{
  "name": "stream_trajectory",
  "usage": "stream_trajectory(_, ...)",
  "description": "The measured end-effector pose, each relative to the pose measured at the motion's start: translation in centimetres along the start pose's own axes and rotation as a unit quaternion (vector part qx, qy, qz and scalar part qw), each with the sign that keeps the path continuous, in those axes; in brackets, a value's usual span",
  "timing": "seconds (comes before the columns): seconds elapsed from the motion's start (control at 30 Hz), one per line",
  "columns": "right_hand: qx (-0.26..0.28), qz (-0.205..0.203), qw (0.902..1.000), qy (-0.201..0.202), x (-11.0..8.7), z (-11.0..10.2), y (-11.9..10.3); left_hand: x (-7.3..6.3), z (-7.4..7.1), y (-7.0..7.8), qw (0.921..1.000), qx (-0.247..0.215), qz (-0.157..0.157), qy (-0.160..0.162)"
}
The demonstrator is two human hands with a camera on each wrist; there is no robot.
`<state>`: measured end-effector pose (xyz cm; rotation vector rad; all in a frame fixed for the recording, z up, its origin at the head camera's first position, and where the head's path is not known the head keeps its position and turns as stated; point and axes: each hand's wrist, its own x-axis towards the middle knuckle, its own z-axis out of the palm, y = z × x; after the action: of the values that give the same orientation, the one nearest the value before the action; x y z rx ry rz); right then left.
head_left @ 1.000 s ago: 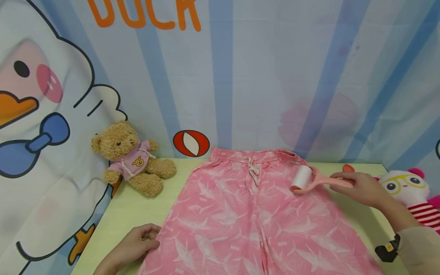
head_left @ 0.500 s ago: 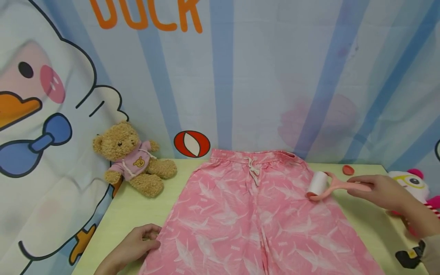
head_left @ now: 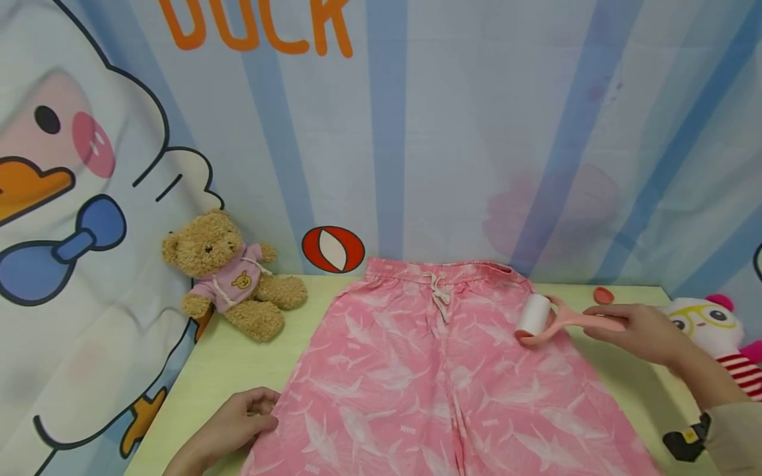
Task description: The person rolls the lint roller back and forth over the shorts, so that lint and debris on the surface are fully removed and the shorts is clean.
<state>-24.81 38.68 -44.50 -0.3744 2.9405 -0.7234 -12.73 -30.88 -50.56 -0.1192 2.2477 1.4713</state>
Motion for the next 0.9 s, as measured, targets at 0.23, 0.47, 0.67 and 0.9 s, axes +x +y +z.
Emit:
stream_trajectory(0.23, 0.001, -0.057, 0.9981, 0.023, 1.6, 2.0, -1.5, 0.1, -0.1, -0.2, 1.0000, -0.004, 0.000, -0.002)
stream_trajectory(0.47, 0.016, -0.083, 0.9956, 0.040, 3.6, 3.9, -3.5, 0.1, -0.1, -0.3, 1.0000, -0.006, -0.002, -0.002)
stream_trajectory(0.67, 0.024, -0.085, 0.9949, 0.050, 5.3, 5.2, -5.2, 0.0, 0.0, -0.2, 0.9999, -0.006, -0.009, 0.004)
stream_trajectory(0.9, 0.022, -0.113, 0.9914, 0.062, 6.9, 6.6, -7.1, 0.0, 0.0, -0.2, 1.0000, -0.002, -0.005, 0.005)
